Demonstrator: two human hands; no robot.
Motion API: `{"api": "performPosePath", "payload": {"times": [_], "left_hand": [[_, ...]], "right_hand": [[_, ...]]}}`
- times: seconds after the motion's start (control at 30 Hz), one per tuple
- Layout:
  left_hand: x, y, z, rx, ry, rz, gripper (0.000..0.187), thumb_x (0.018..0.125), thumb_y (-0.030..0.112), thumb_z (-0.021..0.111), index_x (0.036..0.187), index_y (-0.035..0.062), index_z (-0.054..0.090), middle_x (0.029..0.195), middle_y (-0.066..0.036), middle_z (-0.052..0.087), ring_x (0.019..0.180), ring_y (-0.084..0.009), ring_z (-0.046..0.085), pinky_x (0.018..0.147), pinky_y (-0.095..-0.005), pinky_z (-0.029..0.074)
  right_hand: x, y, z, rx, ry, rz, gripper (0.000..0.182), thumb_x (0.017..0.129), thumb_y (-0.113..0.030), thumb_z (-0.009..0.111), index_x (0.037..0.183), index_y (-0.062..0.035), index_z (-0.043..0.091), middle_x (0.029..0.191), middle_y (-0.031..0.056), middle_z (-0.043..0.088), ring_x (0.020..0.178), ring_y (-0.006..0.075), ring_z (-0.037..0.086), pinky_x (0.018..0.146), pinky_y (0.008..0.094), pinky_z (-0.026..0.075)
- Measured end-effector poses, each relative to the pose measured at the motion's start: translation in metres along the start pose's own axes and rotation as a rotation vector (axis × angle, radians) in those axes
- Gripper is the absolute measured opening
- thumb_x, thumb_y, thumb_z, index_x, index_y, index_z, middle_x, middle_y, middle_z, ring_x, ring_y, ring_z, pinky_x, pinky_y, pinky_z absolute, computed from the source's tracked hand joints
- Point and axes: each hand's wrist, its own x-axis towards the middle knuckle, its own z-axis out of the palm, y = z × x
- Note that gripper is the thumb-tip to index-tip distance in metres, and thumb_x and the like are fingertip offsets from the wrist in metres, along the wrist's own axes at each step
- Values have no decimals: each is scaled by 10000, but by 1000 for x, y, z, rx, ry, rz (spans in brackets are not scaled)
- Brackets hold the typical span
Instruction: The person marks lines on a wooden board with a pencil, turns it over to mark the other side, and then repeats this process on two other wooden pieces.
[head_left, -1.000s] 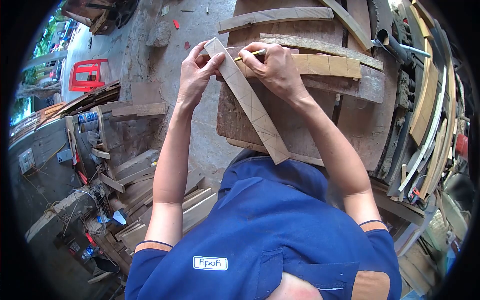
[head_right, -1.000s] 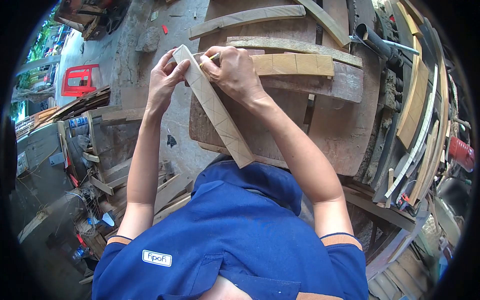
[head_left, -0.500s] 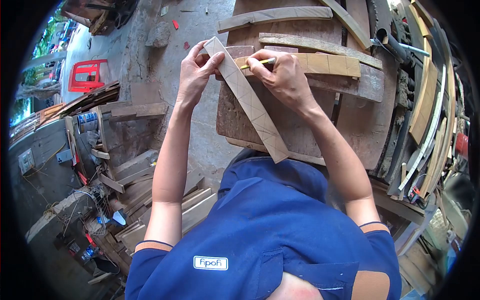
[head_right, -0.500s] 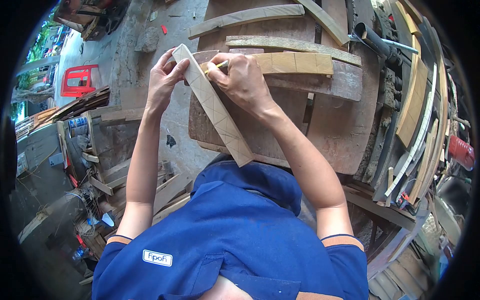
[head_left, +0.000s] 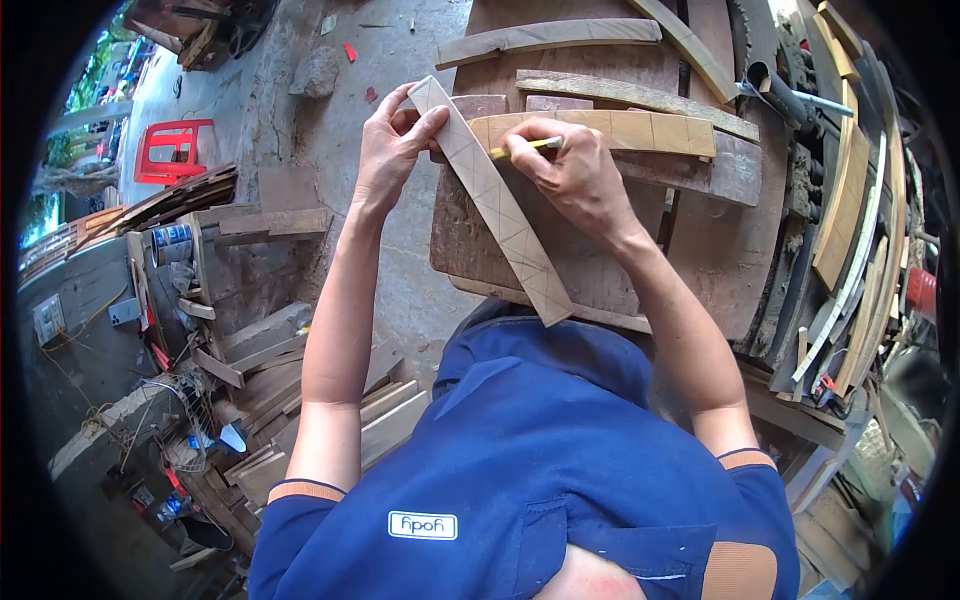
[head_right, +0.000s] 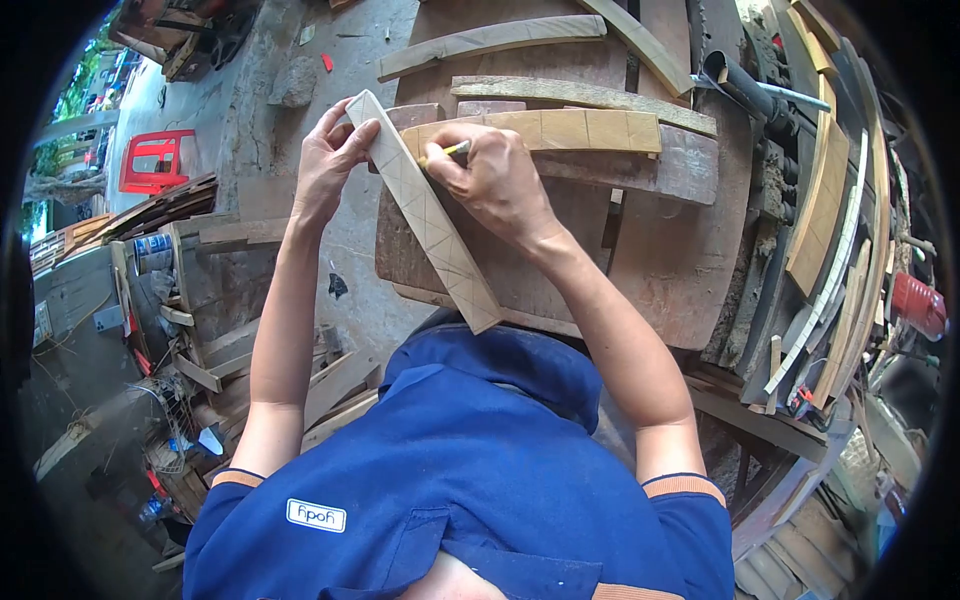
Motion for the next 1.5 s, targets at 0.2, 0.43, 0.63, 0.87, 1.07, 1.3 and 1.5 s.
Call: {"api": "performPosePath", "payload": {"times": [0.2,0.43,0.63,0.87,1.07,1.3,1.5], "left_hand": [[-3,1,0,-47,24,-34,604,943,218,801,1420,-27,526,983,-128,735,810,-147,710,680,-295,590],[-52,-5,-28,-359,147,-173,558,988,198,734,1441,-3,477,1167,-121,683,1018,-214,708,895,-384,613],[-110,-34,-30,-801,272,-320,297,1033,203,662,1278,61,574,1209,-107,682,1164,-238,670,1061,-396,561],[-125,-24,7,-882,149,-301,322,971,111,714,1253,21,588,1189,-134,685,1098,-261,717,1011,-383,613],[-119,-29,33,-888,125,-315,376,959,86,736,1294,-46,629,1232,-164,698,1123,-247,709,1048,-387,587],[-118,-22,42,-874,175,-324,378,959,104,751,1292,-47,657,1203,-153,719,1087,-225,717,1007,-366,591],[-117,-22,44,-752,169,-316,379,956,105,755,1290,-48,662,1199,-133,715,1078,-194,710,987,-351,594]], "right_hand": [[-23,-20,-12,171,-107,299,292,1071,-255,586,1124,-22,754,825,69,757,725,111,694,655,256,559],[-58,-42,-26,-517,-161,-169,438,959,-357,730,1251,-32,701,1036,133,732,920,326,720,815,397,574],[-49,-55,-41,-906,-109,-373,613,717,-165,833,1301,-68,675,1196,63,657,1134,231,606,1009,404,440],[14,-42,-74,-1140,-108,-444,504,801,-118,775,1299,-139,700,1237,4,695,1251,193,582,1102,415,357],[74,-23,-83,-1107,-233,-457,528,781,-53,769,1294,-162,704,1274,24,702,1315,240,575,1104,440,415],[110,-12,-75,-1013,-396,-397,518,763,27,754,1261,-108,712,1302,75,696,1317,285,578,1133,398,463],[119,-7,-71,-1012,-454,-376,518,773,37,771,1266,-108,709,1336,66,689,1322,284,581,1124,398,480]]}}
